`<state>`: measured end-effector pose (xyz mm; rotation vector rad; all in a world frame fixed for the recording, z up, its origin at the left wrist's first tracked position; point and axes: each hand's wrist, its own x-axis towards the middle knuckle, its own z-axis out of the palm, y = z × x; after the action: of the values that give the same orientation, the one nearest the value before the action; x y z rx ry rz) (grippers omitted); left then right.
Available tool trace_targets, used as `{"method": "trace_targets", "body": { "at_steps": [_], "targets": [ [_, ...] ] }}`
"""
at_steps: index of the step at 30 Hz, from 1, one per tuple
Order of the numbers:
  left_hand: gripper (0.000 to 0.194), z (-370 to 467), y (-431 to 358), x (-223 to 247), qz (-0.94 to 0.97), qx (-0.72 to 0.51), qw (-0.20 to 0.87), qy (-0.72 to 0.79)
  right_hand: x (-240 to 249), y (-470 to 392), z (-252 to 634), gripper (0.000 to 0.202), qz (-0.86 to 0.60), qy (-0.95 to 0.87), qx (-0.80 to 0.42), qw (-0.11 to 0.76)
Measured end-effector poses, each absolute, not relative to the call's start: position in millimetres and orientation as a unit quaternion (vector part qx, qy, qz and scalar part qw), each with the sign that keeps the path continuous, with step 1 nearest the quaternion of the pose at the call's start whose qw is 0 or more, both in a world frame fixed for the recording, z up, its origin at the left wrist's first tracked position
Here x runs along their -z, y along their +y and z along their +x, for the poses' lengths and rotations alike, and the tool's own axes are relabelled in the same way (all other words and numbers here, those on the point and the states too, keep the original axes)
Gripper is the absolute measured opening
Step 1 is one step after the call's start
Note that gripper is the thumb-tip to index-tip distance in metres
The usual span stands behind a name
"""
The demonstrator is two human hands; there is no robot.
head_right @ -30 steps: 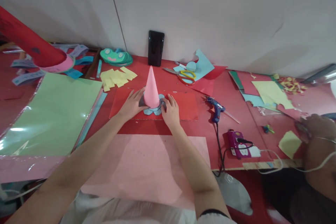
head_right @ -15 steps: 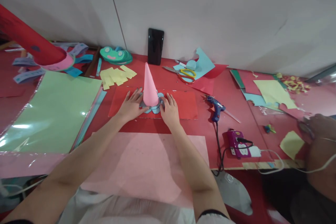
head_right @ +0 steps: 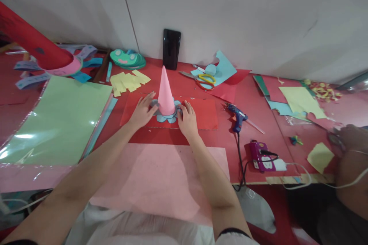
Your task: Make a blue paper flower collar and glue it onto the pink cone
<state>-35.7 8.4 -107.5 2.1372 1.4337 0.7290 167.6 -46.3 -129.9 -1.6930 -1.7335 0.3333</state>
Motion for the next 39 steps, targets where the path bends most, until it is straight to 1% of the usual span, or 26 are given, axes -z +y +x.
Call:
{"method": "trace_targets", "body": {
  "at_steps": [2,5,7,10,14,19,21,23,26,28,31,34,37,39],
  "targets": [
    [0.054,-38,16,114,0.69,-0.384,0.299,0.536,131,-46,170,0.036,-0.649,-0.656,-0.146,0.355],
    [0.051,-42,26,123,0.585,-0.505,0.368,0.518,132,-45,171,0.037,-0.643,-0.658,-0.153,0.36],
    [0.048,-43,29,126,0.555,-0.545,0.384,0.497,133,-45,171,0.037,-0.645,-0.664,-0.145,0.35],
    [0.045,-42,29,125,0.548,-0.563,0.385,0.485,133,-46,170,0.037,-0.648,-0.671,-0.135,0.334],
    [0.041,-41,25,119,0.57,-0.544,0.368,0.494,132,-47,170,0.036,-0.645,-0.679,-0.131,0.326],
    [0.038,-39,19,112,0.632,-0.471,0.357,0.501,129,-47,170,0.038,-0.649,-0.681,-0.13,0.312],
    [0.041,-37,16,109,0.679,-0.437,0.348,0.476,128,-47,170,0.038,-0.649,-0.681,-0.133,0.312],
    [0.051,-35,14,107,0.726,-0.392,0.333,0.456,126,-47,169,0.038,-0.649,-0.675,-0.142,0.322],
    [0.068,-33,11,104,0.764,-0.328,0.319,0.455,121,-48,168,0.036,-0.65,-0.645,-0.167,0.364],
    [0.074,-32,11,104,0.77,-0.308,0.322,0.456,117,-48,167,0.034,-0.651,-0.614,-0.189,0.405],
    [0.076,-32,13,105,0.772,-0.293,0.326,0.46,112,-50,166,0.035,-0.646,-0.54,-0.26,0.473],
    [0.074,-32,14,106,0.779,-0.287,0.303,0.467,113,-49,167,0.037,-0.627,-0.46,-0.346,0.525],
    [0.071,-32,14,107,0.786,-0.299,0.291,0.456,117,-46,170,0.038,-0.601,-0.408,-0.396,0.561],
    [0.072,-32,14,108,0.787,-0.309,0.294,0.446,119,-45,173,0.039,-0.592,-0.395,-0.423,0.561]
  ]
}}
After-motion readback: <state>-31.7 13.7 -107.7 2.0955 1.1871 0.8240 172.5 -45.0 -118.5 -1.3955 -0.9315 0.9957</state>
